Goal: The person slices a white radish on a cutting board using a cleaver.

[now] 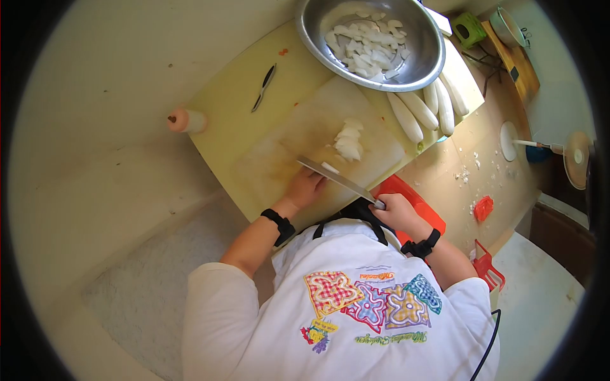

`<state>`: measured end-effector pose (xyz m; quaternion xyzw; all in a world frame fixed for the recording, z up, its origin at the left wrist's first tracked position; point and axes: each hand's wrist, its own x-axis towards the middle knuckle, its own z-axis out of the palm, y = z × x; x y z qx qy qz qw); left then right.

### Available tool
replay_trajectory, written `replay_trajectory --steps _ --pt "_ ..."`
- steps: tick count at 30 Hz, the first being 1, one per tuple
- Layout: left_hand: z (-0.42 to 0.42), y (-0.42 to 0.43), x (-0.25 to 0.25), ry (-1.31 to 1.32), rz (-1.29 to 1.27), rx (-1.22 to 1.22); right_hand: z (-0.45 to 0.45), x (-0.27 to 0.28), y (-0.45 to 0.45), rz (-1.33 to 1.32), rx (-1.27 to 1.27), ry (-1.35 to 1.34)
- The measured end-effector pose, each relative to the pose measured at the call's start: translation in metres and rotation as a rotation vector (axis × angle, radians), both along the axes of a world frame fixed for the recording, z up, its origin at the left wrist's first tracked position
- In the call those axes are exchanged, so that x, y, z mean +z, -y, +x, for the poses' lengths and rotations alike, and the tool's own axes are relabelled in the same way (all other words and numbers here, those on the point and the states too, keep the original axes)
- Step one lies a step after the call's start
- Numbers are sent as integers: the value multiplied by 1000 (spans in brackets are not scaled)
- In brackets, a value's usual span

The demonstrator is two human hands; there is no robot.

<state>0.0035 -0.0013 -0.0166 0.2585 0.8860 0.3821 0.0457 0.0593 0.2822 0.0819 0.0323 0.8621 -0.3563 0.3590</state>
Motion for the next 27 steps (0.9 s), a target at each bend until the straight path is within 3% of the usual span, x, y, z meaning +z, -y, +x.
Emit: replay_trajectory --steps 13,27 --pt "0 3 -1 89 -22 -32 -3 2 6 -38 -54 50" --pt "-3 2 -4 -11 53 -28 -24 0 4 -32 -13 209"
